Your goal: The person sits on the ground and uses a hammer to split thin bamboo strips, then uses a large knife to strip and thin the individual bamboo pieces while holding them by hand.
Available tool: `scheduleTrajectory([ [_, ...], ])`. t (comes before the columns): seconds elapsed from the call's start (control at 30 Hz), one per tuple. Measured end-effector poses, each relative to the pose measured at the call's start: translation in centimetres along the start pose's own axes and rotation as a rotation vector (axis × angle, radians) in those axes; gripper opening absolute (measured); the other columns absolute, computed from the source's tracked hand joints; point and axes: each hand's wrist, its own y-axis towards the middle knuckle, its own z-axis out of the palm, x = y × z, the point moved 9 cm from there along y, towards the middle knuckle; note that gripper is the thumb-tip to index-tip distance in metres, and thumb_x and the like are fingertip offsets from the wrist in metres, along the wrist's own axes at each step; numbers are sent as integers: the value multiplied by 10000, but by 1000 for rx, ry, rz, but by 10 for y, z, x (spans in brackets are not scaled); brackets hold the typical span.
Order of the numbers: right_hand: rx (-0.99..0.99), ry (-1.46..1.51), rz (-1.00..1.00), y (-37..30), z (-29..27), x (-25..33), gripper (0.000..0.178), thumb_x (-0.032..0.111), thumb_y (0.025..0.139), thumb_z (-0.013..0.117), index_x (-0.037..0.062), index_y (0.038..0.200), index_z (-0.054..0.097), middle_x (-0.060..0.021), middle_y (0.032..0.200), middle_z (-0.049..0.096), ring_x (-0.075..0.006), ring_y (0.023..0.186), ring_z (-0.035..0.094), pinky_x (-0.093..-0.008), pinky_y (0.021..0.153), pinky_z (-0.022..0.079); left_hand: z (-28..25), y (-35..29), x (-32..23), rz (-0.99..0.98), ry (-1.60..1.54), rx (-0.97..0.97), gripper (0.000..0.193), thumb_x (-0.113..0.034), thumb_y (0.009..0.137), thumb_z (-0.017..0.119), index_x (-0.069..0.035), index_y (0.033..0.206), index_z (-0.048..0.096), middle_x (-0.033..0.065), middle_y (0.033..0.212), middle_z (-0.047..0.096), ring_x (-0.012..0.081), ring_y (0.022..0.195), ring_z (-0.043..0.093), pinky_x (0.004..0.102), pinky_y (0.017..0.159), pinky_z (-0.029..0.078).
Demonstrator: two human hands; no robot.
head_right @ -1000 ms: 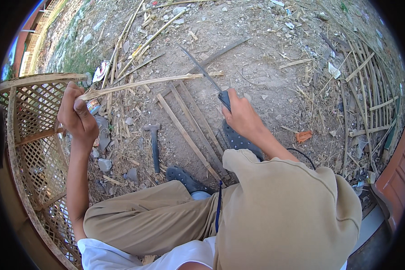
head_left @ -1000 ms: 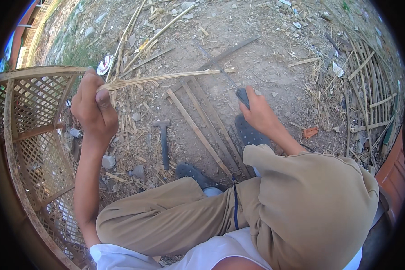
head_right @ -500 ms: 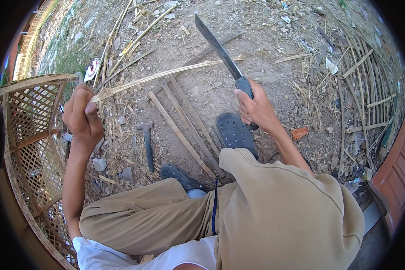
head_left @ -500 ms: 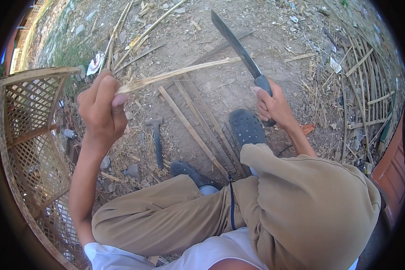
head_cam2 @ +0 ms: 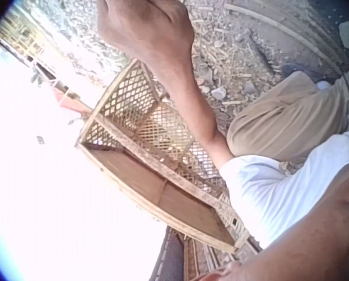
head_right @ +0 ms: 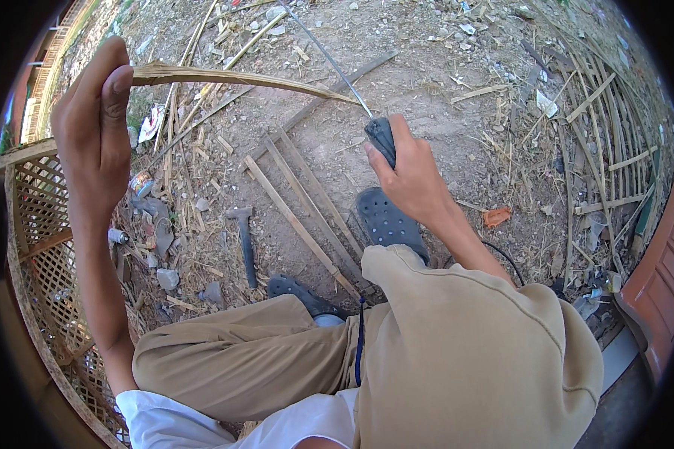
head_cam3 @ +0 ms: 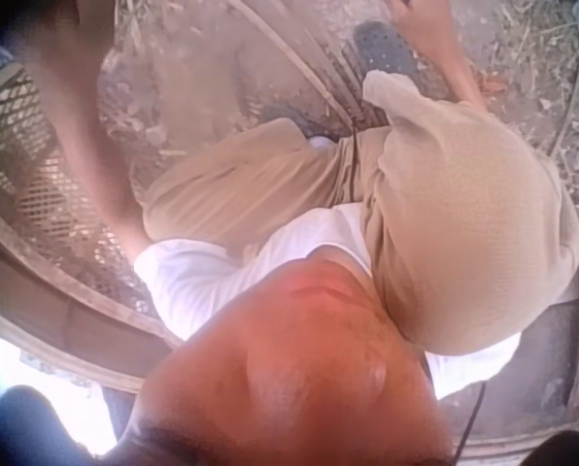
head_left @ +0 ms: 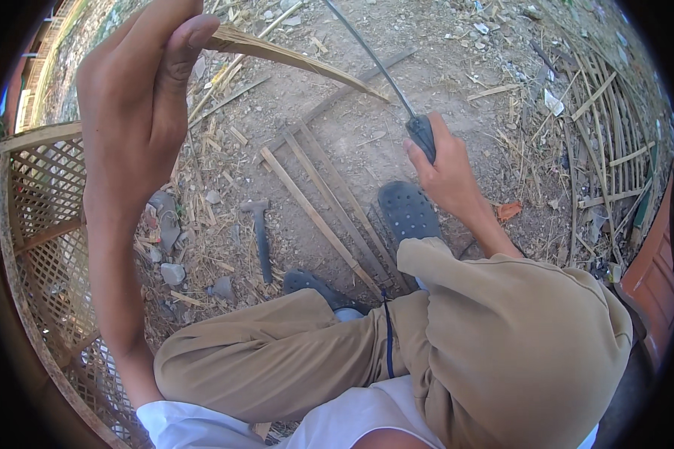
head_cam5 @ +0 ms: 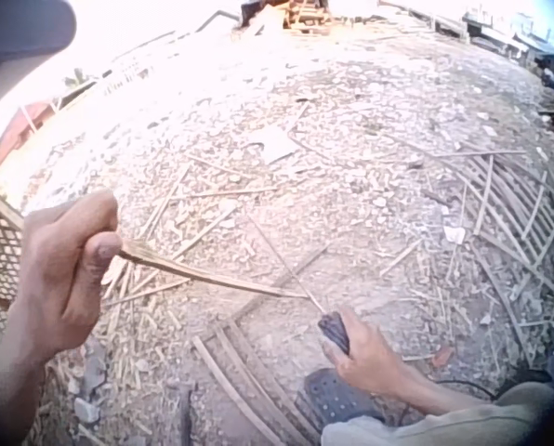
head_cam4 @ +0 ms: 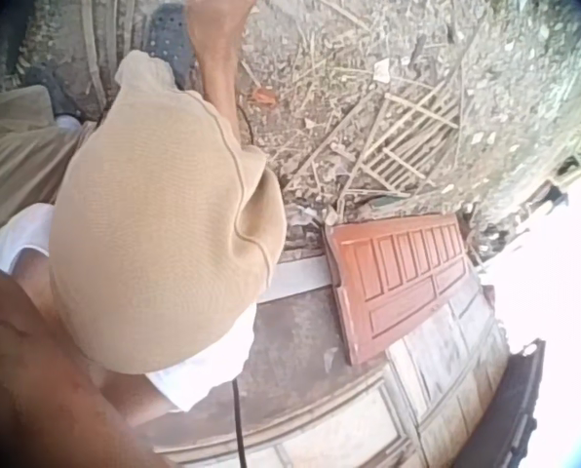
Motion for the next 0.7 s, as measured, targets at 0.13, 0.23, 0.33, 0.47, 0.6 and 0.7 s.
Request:
scheduleTrajectory([
  [0.13,-35,87,-68,1,6,0,310,174,1009,644,-43,1147,470,-279,728,638,-485,715,668,-521,642,482,-9,6,-12,104,99,-115,404,-297,1113,521,58,1248,662,171,921,718,215,727,628,360,661,487],
  [0.23,57,-202,1,2,17,-51,317,174,1009,641,-45,1153,463,-325,785,650,-530,776,666,-572,680,483,4,7,-3,-65,-30,-1,405,-298,1112,524,54,1253,666,173,932,722,217,738,633,357,677,490],
  [0.33,128,-241,108,3,18,-61,317,177,1009,637,-43,1155,462,-362,836,652,-568,824,653,-601,717,479,6,6,-9,-40,-61,27,391,-294,1111,526,52,1242,652,147,882,669,206,712,582,366,652,466],
  [0.47,98,-145,173,-2,17,-61,316,165,998,637,-40,1165,463,-349,798,649,-575,810,646,-588,705,490,-2,3,-9,85,-61,-123,380,-292,1110,527,56,1219,636,138,841,628,208,694,556,366,641,450],
  [0.6,12,-208,61,-8,17,-89,315,111,966,649,-31,1153,439,-340,762,644,-578,787,640,-588,686,491,14,5,-4,-32,-82,57,373,-284,1106,536,50,1230,644,148,847,648,213,698,583,357,651,470],
  [0.7,-4,-253,48,-8,20,-92,351,79,942,662,-30,1176,423,-344,770,648,-580,808,640,-587,687,493,16,11,-11,41,-61,21,366,-283,1107,535,49,1219,642,138,840,642,211,693,581,349,643,469],
])
